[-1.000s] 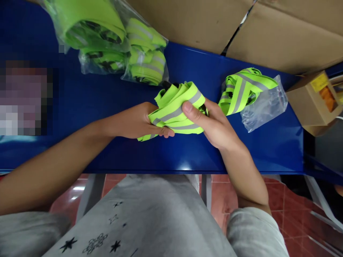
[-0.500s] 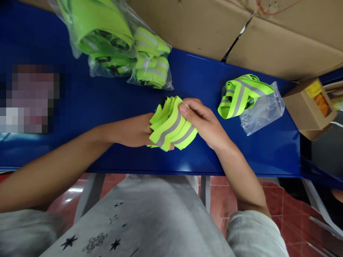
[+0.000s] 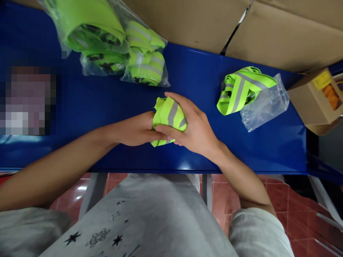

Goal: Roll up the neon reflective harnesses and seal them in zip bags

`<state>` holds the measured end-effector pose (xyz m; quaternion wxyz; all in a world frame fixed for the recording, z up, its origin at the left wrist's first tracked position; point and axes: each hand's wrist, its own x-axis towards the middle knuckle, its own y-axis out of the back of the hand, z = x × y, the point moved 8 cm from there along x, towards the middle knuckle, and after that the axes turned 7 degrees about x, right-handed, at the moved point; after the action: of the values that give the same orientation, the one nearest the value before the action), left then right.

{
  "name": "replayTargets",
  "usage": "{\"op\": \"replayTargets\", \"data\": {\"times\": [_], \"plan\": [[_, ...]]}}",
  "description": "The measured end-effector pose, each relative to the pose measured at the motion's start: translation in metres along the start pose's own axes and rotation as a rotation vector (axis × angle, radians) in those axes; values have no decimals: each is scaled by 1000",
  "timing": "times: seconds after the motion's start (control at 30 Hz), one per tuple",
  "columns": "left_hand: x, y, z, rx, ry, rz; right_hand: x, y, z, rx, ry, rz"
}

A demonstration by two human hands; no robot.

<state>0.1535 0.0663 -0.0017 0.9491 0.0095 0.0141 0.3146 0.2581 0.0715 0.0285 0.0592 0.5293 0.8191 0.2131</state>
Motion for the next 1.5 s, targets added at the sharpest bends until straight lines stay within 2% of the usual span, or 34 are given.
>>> {"op": "replayTargets", "data": {"times": [0.07, 0.17, 0.27, 0.33, 0.4, 0.53, 0.67, 0.77, 0.87, 1.0, 1.1, 1.17, 1.27, 1.33, 1.37, 1.4, 1.43, 1.5], "plan": [[0, 0, -1, -17, 42, 10, 0, 3, 1, 1, -30, 52], [-4, 9, -9, 117, 200, 103, -3, 13, 2, 40, -78, 156], [-13, 27, -9, 305, 272, 330, -5, 23, 6, 132, -109, 241], [-20, 38, -3, 357, 239, 520, -5, 21, 11, 238, -147, 232], [-25, 42, 1, 323, 178, 640, -5, 13, 19, 405, -214, 193], [-20, 33, 4, 155, 21, 620, -6, -9, 31, 723, -389, 164], [-16, 27, 4, -2, -27, 630, -7, -17, 34, 809, -407, 230], [-16, 23, -2, -174, -33, 656, -9, -14, 35, 783, -367, 307], [-13, 18, -15, -326, 19, 638, -12, -10, 37, 743, -365, 377], [-6, 6, -27, -427, 79, 555, -12, -11, 41, 757, -407, 375], [-5, 1, -30, -522, 61, 593, -14, -14, 44, 749, -407, 366], [-7, -1, -31, -553, 69, 645, -15, -16, 41, 668, -390, 377], [-11, 3, -25, -496, 53, 699, -13, -11, 24, 398, -305, 339], [-15, 11, -19, -433, 34, 734, -8, 14, 7, 159, -116, 330], [-17, 15, -18, -421, 40, 750, -6, 37, 1, 31, 2, 371], [-18, 19, -17, -425, 57, 759, -7, 70, -4, -121, 135, 465], [-18, 23, -18, -442, 79, 761, -13, 112, 0, -271, 183, 657], [-17, 27, -20, -487, 117, 746, -30, 202, 21, -547, 96, 1035]]}}
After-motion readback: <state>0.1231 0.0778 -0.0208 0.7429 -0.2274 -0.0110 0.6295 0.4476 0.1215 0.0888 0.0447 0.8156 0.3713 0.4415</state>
